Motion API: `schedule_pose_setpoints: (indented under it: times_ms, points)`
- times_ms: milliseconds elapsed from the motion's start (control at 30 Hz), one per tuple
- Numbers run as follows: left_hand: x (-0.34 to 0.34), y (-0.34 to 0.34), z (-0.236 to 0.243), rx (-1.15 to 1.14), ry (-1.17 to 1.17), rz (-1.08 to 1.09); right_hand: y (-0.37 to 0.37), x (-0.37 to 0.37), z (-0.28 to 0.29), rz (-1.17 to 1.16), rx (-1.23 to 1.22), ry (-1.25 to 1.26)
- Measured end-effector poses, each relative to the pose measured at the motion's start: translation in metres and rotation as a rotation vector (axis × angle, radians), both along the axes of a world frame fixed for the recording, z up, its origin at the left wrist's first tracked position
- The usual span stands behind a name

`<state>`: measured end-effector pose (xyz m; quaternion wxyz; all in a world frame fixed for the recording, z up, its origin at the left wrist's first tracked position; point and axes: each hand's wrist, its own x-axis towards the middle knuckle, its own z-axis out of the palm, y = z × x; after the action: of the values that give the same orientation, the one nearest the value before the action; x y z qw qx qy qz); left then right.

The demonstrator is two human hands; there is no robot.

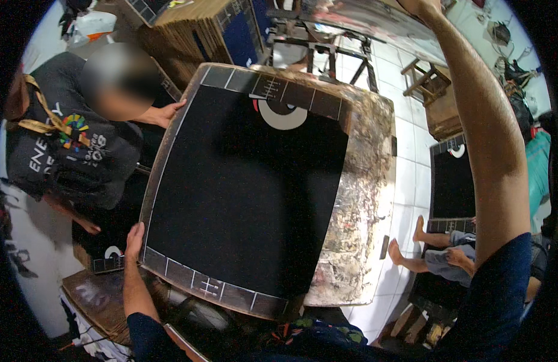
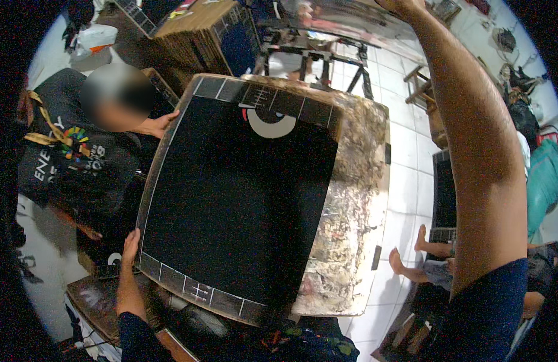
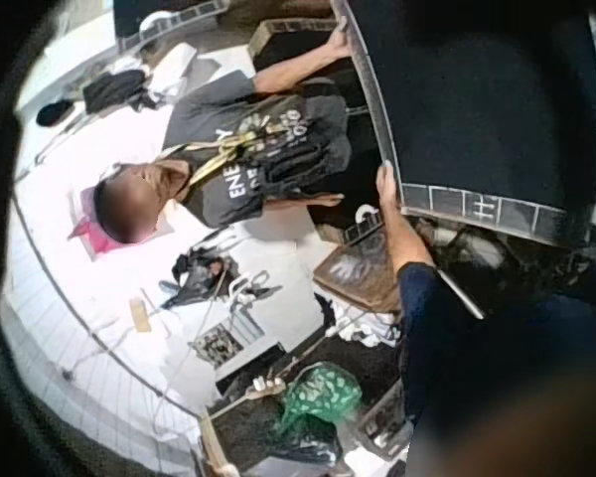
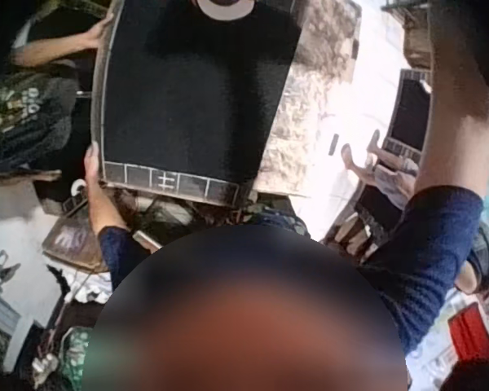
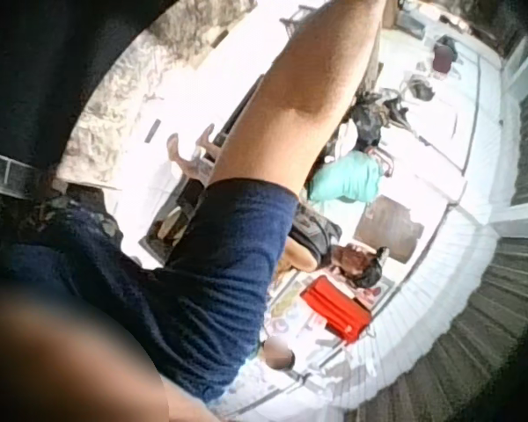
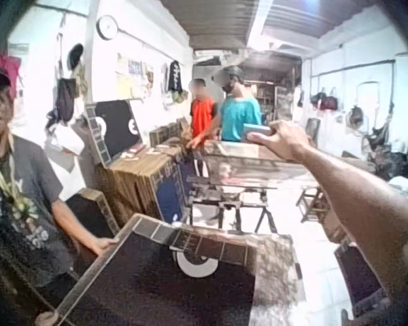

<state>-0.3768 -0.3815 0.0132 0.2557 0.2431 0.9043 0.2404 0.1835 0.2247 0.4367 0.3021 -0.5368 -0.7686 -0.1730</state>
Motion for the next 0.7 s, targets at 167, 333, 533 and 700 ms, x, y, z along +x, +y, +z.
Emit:
schedule_pose_setpoints:
  times_ms: [167,333,533,700]
  points:
    - [0.072,-0.011,0.006,0.134,-0.161,0.178,0.004,0.002,0.000,0.029,-0.061,-0.007]
    - [0.210,-0.039,0.027,0.037,-0.245,0.343,-0.005,-0.003,0.007,0.029,-0.093,-0.026]
    - [0.312,-0.070,0.017,0.284,-0.519,0.328,-0.042,0.002,0.007,0.022,-0.061,-0.037]
    - [0.310,-0.075,0.000,0.263,-0.360,0.275,-0.045,0.010,0.007,0.067,-0.085,-0.011]
